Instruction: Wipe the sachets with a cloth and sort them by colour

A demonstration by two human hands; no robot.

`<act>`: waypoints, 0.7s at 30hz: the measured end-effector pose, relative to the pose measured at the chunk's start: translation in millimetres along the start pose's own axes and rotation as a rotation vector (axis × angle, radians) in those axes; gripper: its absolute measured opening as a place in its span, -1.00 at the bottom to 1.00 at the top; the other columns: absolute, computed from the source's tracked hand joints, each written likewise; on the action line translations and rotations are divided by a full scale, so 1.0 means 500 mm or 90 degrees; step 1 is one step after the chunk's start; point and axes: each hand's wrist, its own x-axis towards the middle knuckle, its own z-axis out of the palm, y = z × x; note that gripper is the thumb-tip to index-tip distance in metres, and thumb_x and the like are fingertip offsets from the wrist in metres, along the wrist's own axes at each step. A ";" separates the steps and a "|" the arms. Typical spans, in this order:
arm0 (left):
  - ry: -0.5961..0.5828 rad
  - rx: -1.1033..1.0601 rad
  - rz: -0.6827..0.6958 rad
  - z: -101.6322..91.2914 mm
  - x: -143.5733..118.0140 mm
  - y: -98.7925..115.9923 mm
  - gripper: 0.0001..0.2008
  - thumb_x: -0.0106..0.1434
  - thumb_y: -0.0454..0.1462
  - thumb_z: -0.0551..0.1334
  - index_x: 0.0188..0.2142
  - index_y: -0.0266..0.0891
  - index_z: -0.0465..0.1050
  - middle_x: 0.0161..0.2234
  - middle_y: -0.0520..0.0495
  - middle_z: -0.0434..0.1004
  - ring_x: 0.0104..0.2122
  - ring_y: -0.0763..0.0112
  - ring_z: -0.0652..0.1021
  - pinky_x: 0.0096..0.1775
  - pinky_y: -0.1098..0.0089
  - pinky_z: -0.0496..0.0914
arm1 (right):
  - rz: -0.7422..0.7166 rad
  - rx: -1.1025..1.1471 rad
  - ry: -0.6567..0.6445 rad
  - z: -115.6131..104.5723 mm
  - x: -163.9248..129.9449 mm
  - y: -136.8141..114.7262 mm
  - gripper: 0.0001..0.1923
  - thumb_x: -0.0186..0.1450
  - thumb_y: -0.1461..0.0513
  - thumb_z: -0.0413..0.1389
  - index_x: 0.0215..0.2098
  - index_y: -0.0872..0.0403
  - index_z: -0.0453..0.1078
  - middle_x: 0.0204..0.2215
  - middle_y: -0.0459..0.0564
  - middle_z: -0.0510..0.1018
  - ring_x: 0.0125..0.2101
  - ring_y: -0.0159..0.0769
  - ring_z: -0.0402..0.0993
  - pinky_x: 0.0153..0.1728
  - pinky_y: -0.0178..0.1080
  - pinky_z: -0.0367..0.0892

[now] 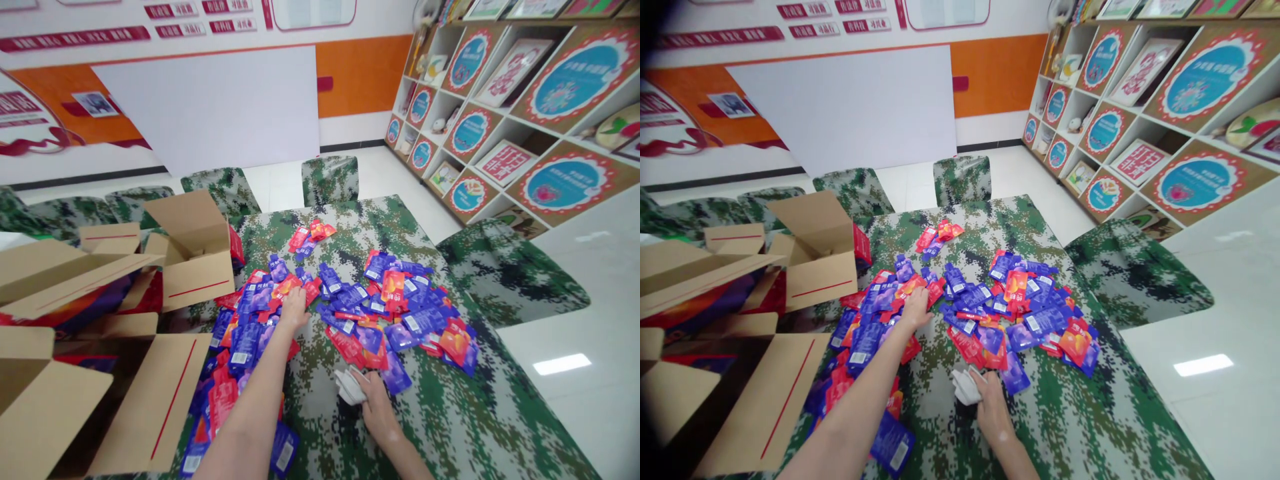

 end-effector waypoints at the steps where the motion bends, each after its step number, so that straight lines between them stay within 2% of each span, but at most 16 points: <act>1: -0.002 -0.006 0.004 -0.001 0.000 -0.003 -0.51 -0.06 -0.40 0.27 -0.12 -0.21 0.16 -0.04 -0.15 0.21 0.01 0.10 0.23 0.00 0.16 0.13 | 0.002 0.002 -0.001 -0.001 0.001 -0.001 -0.31 0.08 0.48 -0.12 0.14 -0.08 0.17 -0.25 0.03 0.28 -0.22 -0.18 0.27 -0.17 -0.08 0.30; 4: -0.005 -0.029 0.017 -0.011 -0.003 -0.009 -0.58 -0.04 -0.49 0.17 -0.16 -0.22 0.19 -0.12 -0.14 0.26 -0.03 0.15 0.27 0.00 0.19 0.14 | 0.001 0.003 -0.002 -0.002 0.000 0.000 -0.30 0.07 0.49 -0.13 0.14 -0.06 0.17 -0.26 0.03 0.29 -0.22 -0.19 0.28 -0.17 -0.09 0.30; 9: 0.025 -0.093 0.015 -0.025 -0.005 0.003 -0.57 -0.05 -0.54 0.10 -0.17 -0.21 0.22 -0.15 -0.14 0.30 -0.05 0.17 0.31 -0.02 0.21 0.18 | -0.026 -0.005 0.015 0.006 -0.007 0.014 -0.29 0.05 0.50 -0.13 0.15 -0.03 0.17 -0.25 0.03 0.30 -0.21 -0.19 0.27 -0.16 -0.09 0.29; 12: 0.056 -0.156 -0.012 -0.034 0.004 0.013 -0.60 0.00 -0.52 0.10 -0.15 -0.22 0.22 -0.18 -0.13 0.34 -0.09 0.21 0.36 -0.05 0.23 0.22 | -0.023 -0.016 0.018 0.010 -0.007 0.019 -0.29 0.04 0.49 -0.13 0.14 -0.03 0.19 -0.25 0.03 0.31 -0.21 -0.18 0.28 -0.16 -0.09 0.29; 15: 0.083 -0.231 -0.068 -0.044 0.007 0.020 -0.68 0.08 -0.44 0.11 -0.14 -0.24 0.21 -0.31 -0.06 0.40 -0.26 0.29 0.44 -0.18 0.28 0.31 | -0.001 -0.021 0.015 0.007 -0.003 0.014 -0.30 0.01 0.48 -0.11 0.10 -0.03 0.26 -0.28 0.03 0.34 -0.24 -0.18 0.30 -0.17 -0.11 0.30; 18: 0.100 -0.301 -0.125 -0.040 -0.031 0.031 -0.76 0.12 -0.40 0.11 -0.18 -0.23 0.24 -0.41 0.02 0.41 -0.36 0.35 0.46 -0.26 0.33 0.34 | 0.028 -0.015 0.006 0.003 0.002 0.008 -0.32 -0.02 0.47 -0.11 0.05 -0.02 0.32 -0.30 0.04 0.36 -0.25 -0.17 0.32 -0.19 -0.12 0.31; 21: 0.106 -0.358 -0.161 -0.011 -0.123 0.052 -0.86 0.13 -0.37 0.09 -0.28 -0.20 0.29 -0.43 0.04 0.42 -0.36 0.38 0.47 -0.28 0.37 0.36 | 0.044 0.003 -0.003 0.000 0.005 0.009 -0.33 -0.03 0.45 -0.12 0.02 0.01 0.36 -0.32 0.04 0.38 -0.26 -0.18 0.33 -0.19 -0.14 0.32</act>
